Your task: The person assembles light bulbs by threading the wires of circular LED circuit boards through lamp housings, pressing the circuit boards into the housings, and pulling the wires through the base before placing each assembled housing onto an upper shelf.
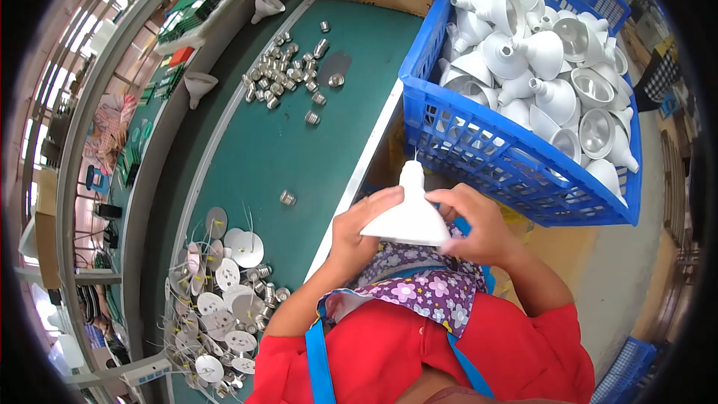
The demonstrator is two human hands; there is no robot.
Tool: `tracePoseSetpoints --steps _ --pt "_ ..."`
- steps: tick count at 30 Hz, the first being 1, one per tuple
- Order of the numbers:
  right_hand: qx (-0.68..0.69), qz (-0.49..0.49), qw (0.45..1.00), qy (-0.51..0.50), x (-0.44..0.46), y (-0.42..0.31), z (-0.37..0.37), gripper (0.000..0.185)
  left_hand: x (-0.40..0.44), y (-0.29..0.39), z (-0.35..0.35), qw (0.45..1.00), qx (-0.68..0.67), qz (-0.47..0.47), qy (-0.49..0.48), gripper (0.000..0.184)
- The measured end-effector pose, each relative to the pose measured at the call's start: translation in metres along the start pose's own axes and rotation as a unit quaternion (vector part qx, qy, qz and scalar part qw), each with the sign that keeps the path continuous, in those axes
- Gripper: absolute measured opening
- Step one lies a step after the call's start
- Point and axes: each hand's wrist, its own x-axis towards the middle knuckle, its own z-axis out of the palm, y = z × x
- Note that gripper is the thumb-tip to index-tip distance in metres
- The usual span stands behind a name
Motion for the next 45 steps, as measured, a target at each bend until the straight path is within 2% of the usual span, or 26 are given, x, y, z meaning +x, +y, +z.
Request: tracePoseSetpoints --steps 1,2,3,4,6,9,10,11,13,14,15,16,17,18,20,22,23,25,27,30,33,36,40,43,45 --pt "0.159 0.057 0.985 0.028 -0.001 0.012 0.001 0.037 -0.002 0.0 -0.002 0.999 -0.007 0.04 0.004 0.027" --pt "0.315 0.112 0.941 0.057 -0.001 0.027 0.005 0.034 -0.002 0.002 -0.001 0.997 -0.02 0.078 0.015 0.024" --pt "0.462 0.161 0.868 0.084 0.002 0.034 0.005 0.032 -0.002 0.004 -0.002 0.996 -0.026 0.089 -0.006 0.028" --pt "0.352 0.188 0.912 0.091 0.009 0.036 0.001 0.031 -0.002 0.007 -0.004 0.994 -0.032 0.1 -0.029 0.031" --pt "0.385 0.187 0.901 0.078 0.02 0.034 0.002 0.031 -0.002 0.008 -0.002 0.991 -0.051 0.11 -0.06 0.031" --pt "0.451 0.169 0.875 0.042 0.028 0.028 0.005 0.027 -0.008 0.003 -0.003 0.988 -0.128 0.074 -0.052 0.029" --pt "0.457 0.163 0.874 0.032 0.03 0.027 0.006 0.026 -0.011 0.0 -0.004 0.981 -0.186 0.032 -0.039 0.026" --pt "0.464 0.158 0.872 0.02 0.032 0.026 0.007 0.025 -0.017 -0.009 -0.005 0.962 -0.266 -0.064 -0.016 0.023" --pt "0.452 0.131 0.882 0.029 0.035 0.023 0.008 0.021 -0.024 -0.021 -0.01 0.876 -0.41 -0.252 0.034 0.017" --pt "0.458 0.123 0.88 0.026 0.036 0.025 0.009 0.02 -0.021 -0.029 -0.014 0.967 -0.217 -0.133 -0.014 0.01" --pt "0.465 0.116 0.878 0.022 0.036 0.025 0.01 0.02 -0.019 -0.041 -0.014 0.752 -0.558 -0.347 0.048 0.011" --pt "0.488 0.138 0.861 0.027 0.038 0.018 0.01 0.018 -0.019 -0.029 0.0 0.842 -0.411 -0.329 0.117 0.013" --pt "0.486 0.142 0.862 0.038 0.04 0.018 0.012 0.018 -0.018 -0.024 0.007 0.893 -0.308 -0.3 0.135 0.017" --pt "0.483 0.146 0.862 0.05 0.041 0.018 0.014 0.018 -0.017 -0.019 0.015 0.928 -0.195 -0.277 0.157 0.023" --pt "0.456 0.149 0.874 0.076 0.043 0.018 0.018 0.018 -0.011 -0.026 0.015 0.964 -0.081 -0.232 0.106 0.033" --pt "0.445 0.132 0.88 0.098 0.042 0.019 0.023 0.017 -0.01 -0.038 0.012 0.912 -0.325 -0.244 0.056 0.038" --pt "0.439 0.124 0.883 0.11 0.042 0.018 0.025 0.017 -0.012 -0.049 0.01 0.76 -0.596 -0.257 0.025 0.037" --pt "0.42 0.104 0.893 0.121 0.042 0.017 0.026 0.016 -0.013 -0.049 0.01 0.521 -0.814 -0.255 0.02 0.036" --pt "0.414 0.082 0.897 0.132 0.041 0.018 0.029 0.016 -0.014 -0.043 0.016 0.494 -0.823 -0.269 0.073 0.036" --pt "0.415 0.075 0.895 0.148 0.042 0.016 0.033 0.015 -0.017 -0.058 0.017 0.466 -0.849 -0.249 0.027 0.035" --pt "0.416 0.068 0.893 0.157 0.042 0.017 0.038 0.014 -0.016 -0.053 0.021 0.433 -0.863 -0.254 0.05 0.033" --pt "0.422 0.088 0.89 0.149 0.039 0.01 0.04 0.013 -0.018 -0.049 0.023 0.402 -0.895 -0.195 0.0 0.038" --pt "0.431 0.018 0.89 0.146 0.034 0.007 0.046 0.009 -0.025 -0.056 0.024 0.464 -0.874 -0.141 -0.014 0.037" --pt "0.413 -0.004 0.901 0.136 0.03 -0.001 0.047 0.009 -0.025 -0.052 0.017 0.57 -0.812 -0.118 -0.046 0.037" --pt "0.426 -0.014 0.895 0.128 0.029 -0.005 0.046 0.008 -0.031 -0.053 0.013 0.574 -0.807 -0.136 -0.035 0.037"
